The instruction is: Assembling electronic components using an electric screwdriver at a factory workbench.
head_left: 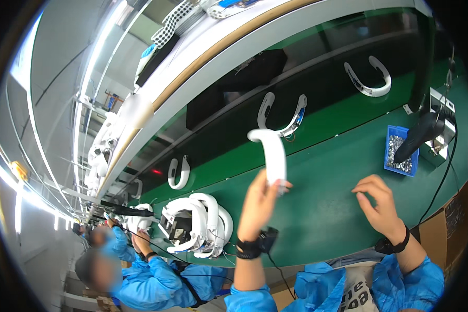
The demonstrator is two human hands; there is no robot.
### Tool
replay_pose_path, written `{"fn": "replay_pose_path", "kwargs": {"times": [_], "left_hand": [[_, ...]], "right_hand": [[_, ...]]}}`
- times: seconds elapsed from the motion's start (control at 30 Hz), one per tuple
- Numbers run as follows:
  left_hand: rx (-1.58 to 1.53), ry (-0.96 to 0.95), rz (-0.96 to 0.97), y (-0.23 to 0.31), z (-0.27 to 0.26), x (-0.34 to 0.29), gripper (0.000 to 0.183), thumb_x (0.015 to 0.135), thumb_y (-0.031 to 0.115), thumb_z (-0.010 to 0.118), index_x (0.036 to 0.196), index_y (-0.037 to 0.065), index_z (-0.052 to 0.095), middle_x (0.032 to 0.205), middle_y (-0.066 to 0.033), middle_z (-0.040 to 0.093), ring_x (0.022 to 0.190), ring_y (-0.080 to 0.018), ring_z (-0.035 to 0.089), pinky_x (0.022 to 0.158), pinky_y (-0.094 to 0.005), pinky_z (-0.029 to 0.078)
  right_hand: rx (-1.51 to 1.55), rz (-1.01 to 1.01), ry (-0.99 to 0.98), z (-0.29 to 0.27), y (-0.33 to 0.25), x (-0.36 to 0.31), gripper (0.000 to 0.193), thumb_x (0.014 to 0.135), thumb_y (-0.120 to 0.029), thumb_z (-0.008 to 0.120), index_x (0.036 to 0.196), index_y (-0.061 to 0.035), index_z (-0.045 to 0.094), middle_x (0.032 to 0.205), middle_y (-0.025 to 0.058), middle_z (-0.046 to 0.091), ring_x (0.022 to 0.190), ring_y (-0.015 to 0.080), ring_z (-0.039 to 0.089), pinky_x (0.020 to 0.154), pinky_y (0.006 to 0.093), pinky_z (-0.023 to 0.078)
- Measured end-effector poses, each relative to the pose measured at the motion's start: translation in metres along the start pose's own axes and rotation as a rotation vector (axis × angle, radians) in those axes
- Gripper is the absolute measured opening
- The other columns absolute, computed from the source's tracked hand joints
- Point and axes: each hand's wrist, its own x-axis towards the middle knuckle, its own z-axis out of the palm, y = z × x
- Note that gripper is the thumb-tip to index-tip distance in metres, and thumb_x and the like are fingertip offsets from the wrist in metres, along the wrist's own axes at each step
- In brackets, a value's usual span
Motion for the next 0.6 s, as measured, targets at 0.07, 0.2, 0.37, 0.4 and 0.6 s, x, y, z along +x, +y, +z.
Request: {"fn": "replay_pose_path", "kwargs": {"times": [0.07,0.2,0.37,0.4,0.6], "left_hand": [[0.193,0.1,0.028,-0.028,-0.041,0.026,0.025,0.109,0.014,0.056,0.128,-0.002,0.061,0.102,-0.0106,0.075,0.091,-0.017,0.07,0.083,-0.0327,0.054],[0.917,0.224,-0.039,-0.112,-0.115,0.089,0.035,0.1,0.015,0.066,0.134,0.006,0.062,0.107,-0.0183,0.076,0.102,-0.0378,0.073,0.093,-0.0435,0.054],[1.16,0.448,-0.059,-0.155,-0.098,0.135,0.047,0.09,0.005,0.066,0.136,0.012,0.066,0.121,-0.0179,0.07,0.117,-0.0399,0.064,0.108,-0.0568,0.044],[1.151,0.529,0.003,-0.145,-0.074,0.146,0.046,0.088,0.004,0.065,0.134,0.009,0.066,0.12,-0.0192,0.069,0.113,-0.041,0.065,0.103,-0.0548,0.048],[0.84,0.571,-0.479,-0.105,0.023,0.218,0.077,0.099,0.067,0.051,0.105,-0.005,0.077,0.129,-0.033,0.065,0.123,-0.0483,0.061,0.104,-0.056,0.047]], "right_hand": [[0.147,0.171,-0.241,0.009,0.015,-0.01,0.012,0.09,-0.002,0.068,0.101,0.0006,0.072,0.1,0.0145,0.068,0.096,0.0326,0.065,0.084,0.041,0.052],[0.185,0.211,-0.435,0.017,0.038,-0.017,0.014,0.094,-0.008,0.07,0.105,-0.0001,0.073,0.104,0.0137,0.07,0.099,0.0321,0.067,0.087,0.04,0.054],[0.28,0.327,-0.402,0.016,0.053,-0.011,0.014,0.098,-0.011,0.069,0.105,-0.0005,0.074,0.103,0.0126,0.07,0.092,0.0256,0.07,0.081,0.036,0.056],[0.277,0.357,-0.397,0.016,0.058,-0.013,0.014,0.098,-0.011,0.069,0.105,-0.0007,0.075,0.102,0.0127,0.07,0.091,0.025,0.07,0.079,0.0354,0.056],[0.263,0.338,-0.478,0.03,0.055,-0.003,0.012,0.098,-0.011,0.069,0.103,-0.0016,0.075,0.1,0.0111,0.071,0.088,0.024,0.07,0.075,0.0345,0.055]]}}
